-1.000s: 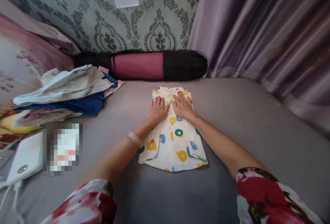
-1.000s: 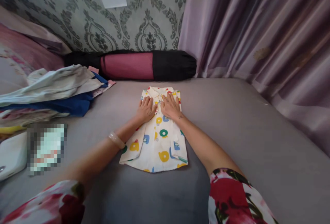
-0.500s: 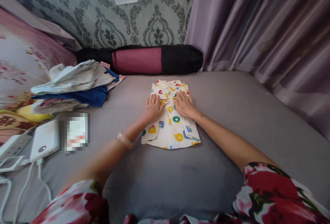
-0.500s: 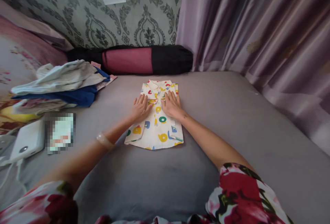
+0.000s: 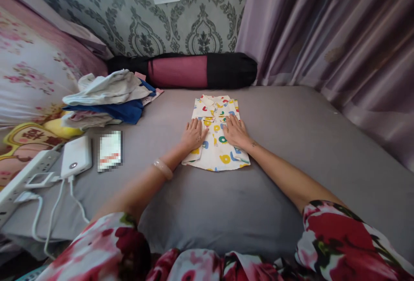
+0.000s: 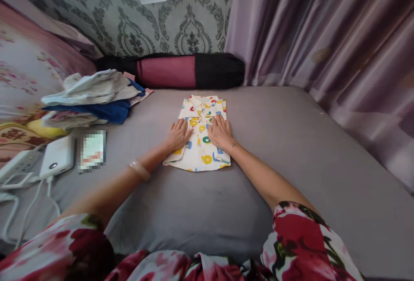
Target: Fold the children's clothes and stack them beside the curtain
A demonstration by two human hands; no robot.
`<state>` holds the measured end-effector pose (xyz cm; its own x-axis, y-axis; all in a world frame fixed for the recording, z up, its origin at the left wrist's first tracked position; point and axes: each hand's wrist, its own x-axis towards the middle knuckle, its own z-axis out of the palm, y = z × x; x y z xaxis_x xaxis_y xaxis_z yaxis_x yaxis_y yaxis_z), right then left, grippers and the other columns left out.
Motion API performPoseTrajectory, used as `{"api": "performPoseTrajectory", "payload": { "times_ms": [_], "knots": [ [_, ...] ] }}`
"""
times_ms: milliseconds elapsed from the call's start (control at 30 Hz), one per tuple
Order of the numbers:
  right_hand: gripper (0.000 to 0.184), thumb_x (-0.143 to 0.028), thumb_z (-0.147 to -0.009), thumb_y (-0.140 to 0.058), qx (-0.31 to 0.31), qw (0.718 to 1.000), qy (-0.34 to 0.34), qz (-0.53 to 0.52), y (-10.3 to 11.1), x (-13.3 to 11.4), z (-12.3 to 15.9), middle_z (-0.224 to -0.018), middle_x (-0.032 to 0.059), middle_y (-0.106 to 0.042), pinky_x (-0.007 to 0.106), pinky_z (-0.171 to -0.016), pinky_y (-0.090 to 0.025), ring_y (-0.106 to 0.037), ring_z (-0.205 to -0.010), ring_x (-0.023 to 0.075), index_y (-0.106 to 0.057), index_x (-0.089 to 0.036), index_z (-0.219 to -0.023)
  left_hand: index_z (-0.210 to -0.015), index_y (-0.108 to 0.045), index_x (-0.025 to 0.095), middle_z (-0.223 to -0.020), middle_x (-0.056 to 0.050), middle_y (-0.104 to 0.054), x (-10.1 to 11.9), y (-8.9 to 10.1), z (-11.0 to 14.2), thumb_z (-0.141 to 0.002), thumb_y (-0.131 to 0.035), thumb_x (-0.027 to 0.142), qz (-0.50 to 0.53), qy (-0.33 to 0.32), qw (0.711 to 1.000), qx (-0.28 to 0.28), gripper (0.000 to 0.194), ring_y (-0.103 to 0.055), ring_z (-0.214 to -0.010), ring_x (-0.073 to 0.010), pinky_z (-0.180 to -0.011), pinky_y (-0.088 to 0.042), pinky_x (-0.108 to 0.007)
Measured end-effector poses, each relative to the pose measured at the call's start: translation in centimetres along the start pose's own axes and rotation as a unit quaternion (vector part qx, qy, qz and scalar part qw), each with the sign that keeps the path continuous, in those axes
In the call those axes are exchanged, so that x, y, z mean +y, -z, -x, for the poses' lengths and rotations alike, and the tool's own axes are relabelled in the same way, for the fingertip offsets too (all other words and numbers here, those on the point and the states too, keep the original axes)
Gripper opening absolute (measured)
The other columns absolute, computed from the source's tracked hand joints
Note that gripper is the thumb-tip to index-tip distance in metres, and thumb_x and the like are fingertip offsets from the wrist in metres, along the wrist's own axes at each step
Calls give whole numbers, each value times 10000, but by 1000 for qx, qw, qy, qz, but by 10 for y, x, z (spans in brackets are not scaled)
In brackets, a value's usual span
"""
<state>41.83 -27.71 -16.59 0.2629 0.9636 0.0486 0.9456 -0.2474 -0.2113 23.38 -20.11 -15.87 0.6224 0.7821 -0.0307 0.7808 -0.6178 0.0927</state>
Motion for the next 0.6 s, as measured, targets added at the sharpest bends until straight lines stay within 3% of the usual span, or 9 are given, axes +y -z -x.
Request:
{"api": "performPoseTrajectory", "payload": {
  "times_ms": [133, 267, 400, 600],
  "knots": [
    [639, -389, -967, -212, -13, 1000, 21, -2, 1, -7, 26, -1586, 161, -176, 484, -1176, -121, -138, -1464, 271, -247, -46, -1505, -1490, -263, 34, -1576, -174, -213, 6, 2, 24, -973, -151, 525, -4, -28, 999, 15, 721, -148, -1471, -275, -1193, -145, -440],
    [630, -374, -959, -237, -2, 999, 40, 10, -3, -13, 48, -1583, 156, -190, 471, -1179, -120, -164, -1459, 267, -288, -38, -1489, -1489, -272, 48, -1577, -160, -221, 9, -8, 39, -971, -146, 542, 5, -37, 999, 0, 727, -160, -1469, -264, -1194, -162, -414],
    [615, -358, -955, -255, 9, 999, 38, 14, -4, -15, 51, -1578, 155, -208, 464, -1176, -130, -182, -1453, 266, -315, -38, -1477, -1494, -258, 51, -1578, -161, -217, 9, -14, 39, -971, -143, 545, 10, -33, 999, 8, 729, -155, -1470, -266, -1196, -155, -423],
    [604, -351, -961, -258, -3, 1000, 31, 6, 1, -17, 50, -1579, 155, -207, 467, -1177, -124, -175, -1455, 267, -311, -49, -1482, -1485, -272, 44, -1569, -180, -233, 11, -8, 40, -974, -185, 517, 23, -30, 999, -1, 702, -170, -1465, -285, -1188, -170, -449]
  ]
}}
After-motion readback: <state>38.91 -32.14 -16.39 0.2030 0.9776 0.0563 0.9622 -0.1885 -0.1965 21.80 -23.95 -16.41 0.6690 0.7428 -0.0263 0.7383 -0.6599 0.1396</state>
